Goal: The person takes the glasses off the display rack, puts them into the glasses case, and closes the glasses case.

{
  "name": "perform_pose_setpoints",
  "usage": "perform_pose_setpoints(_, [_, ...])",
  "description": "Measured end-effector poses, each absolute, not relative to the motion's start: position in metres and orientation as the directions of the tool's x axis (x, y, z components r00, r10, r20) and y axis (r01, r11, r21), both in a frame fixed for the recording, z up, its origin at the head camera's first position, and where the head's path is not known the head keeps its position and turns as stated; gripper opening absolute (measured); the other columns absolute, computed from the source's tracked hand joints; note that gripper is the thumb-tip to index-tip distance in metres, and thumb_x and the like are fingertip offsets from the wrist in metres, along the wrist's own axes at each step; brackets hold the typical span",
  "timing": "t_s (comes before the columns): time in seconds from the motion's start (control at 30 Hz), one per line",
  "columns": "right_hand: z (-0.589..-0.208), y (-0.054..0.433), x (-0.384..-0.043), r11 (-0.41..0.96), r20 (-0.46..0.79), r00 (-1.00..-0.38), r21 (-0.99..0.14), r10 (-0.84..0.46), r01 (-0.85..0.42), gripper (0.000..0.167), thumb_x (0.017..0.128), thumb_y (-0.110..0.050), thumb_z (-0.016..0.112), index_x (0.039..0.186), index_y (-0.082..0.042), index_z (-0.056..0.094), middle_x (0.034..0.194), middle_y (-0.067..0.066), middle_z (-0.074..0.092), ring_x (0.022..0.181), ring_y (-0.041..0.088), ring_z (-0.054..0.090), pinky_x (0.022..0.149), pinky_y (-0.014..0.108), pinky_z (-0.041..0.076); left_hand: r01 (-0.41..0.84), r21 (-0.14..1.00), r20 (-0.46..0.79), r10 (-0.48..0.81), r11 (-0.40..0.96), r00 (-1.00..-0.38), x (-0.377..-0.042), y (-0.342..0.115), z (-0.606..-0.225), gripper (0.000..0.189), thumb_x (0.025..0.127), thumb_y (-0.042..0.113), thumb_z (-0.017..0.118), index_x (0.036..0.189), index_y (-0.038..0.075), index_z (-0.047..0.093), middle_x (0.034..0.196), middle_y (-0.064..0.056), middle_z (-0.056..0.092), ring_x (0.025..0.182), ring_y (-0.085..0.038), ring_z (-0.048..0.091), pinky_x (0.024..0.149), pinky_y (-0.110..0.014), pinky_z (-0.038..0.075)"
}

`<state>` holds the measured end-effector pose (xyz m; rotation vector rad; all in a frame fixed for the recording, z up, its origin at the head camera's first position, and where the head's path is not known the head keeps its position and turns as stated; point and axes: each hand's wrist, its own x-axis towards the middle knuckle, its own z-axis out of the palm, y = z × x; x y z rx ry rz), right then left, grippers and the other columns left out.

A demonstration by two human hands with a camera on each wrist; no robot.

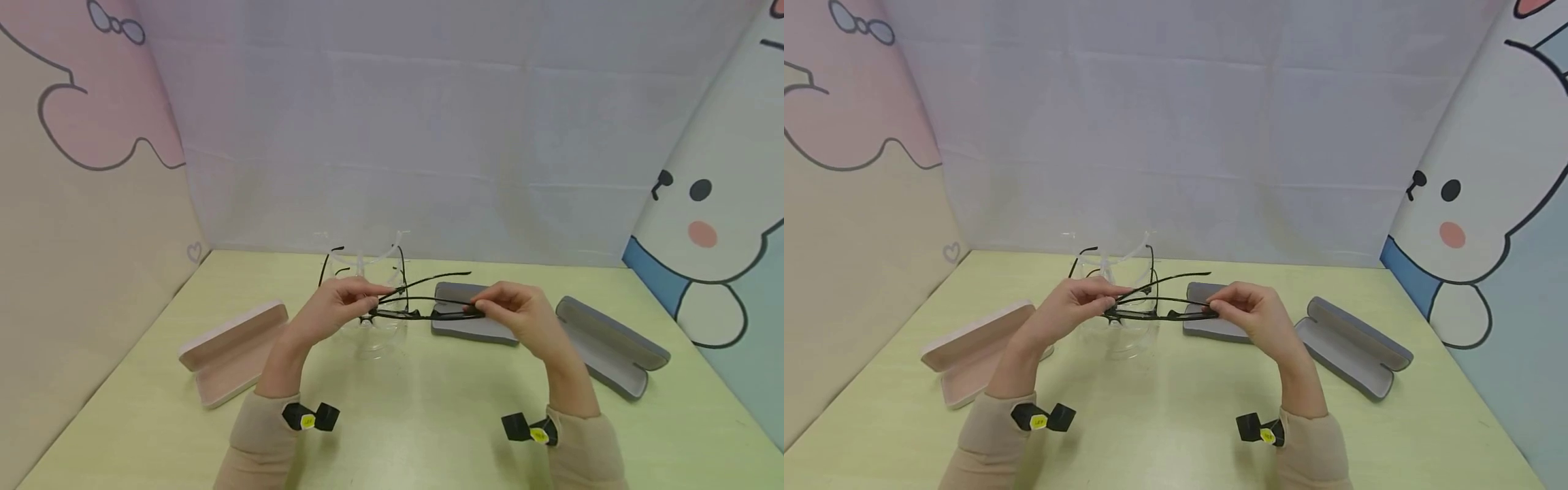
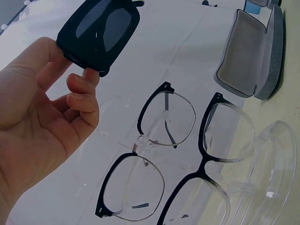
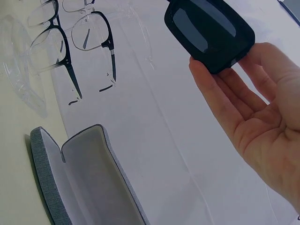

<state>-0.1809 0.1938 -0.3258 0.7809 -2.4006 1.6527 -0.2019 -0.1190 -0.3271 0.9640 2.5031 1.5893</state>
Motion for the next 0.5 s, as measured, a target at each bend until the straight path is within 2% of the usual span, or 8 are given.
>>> perform_pose_setpoints(0.2, [-0.3255,0.1938,-0.1809,0.260,0.366,-0.866,-0.848,-0.341,-0.461,0.011,0.085,-0.006,0.063,0.091,0.002,0.066,0.083,-0.010,0.067,0.073,0.008,0.063,0.066,0.022,0.050,0.492,0.824,0.260,0.583,0.282,-0.770,-0.2024,-0.1215,-0.3273,0.025,0.091,0.014,0.055,0.114,0.016,0.065,0.074,-0.001,0.047,0.076,-0.016,0.039,0.063,-0.027,0.036])
perform_pose_setpoints(0.4, [-0.3268,0.1940,-0.1801,0.291,0.364,-0.861,-0.832,-0.356,-0.472,0.010,0.084,-0.006,0.064,0.089,0.000,0.068,0.080,-0.009,0.066,0.066,0.009,0.060,0.059,0.023,0.049,0.483,0.824,0.205,0.639,0.297,-0.742,-0.1996,-0.1256,-0.3276,0.025,0.091,0.014,0.055,0.114,0.017,0.065,0.079,-0.002,0.048,0.068,-0.014,0.036,0.059,-0.024,0.034])
perform_pose_setpoints(0.5, [-0.3276,0.1936,-0.1797,0.301,0.361,-0.868,-0.833,-0.342,-0.465,0.011,0.084,-0.007,0.063,0.090,0.000,0.068,0.081,-0.010,0.066,0.069,0.007,0.060,0.061,0.023,0.049,0.478,0.823,0.188,0.647,0.307,-0.739,-0.1991,-0.1260,-0.3270,0.026,0.092,0.014,0.054,0.115,0.018,0.064,0.080,-0.001,0.048,0.068,-0.013,0.036,0.060,-0.023,0.034])
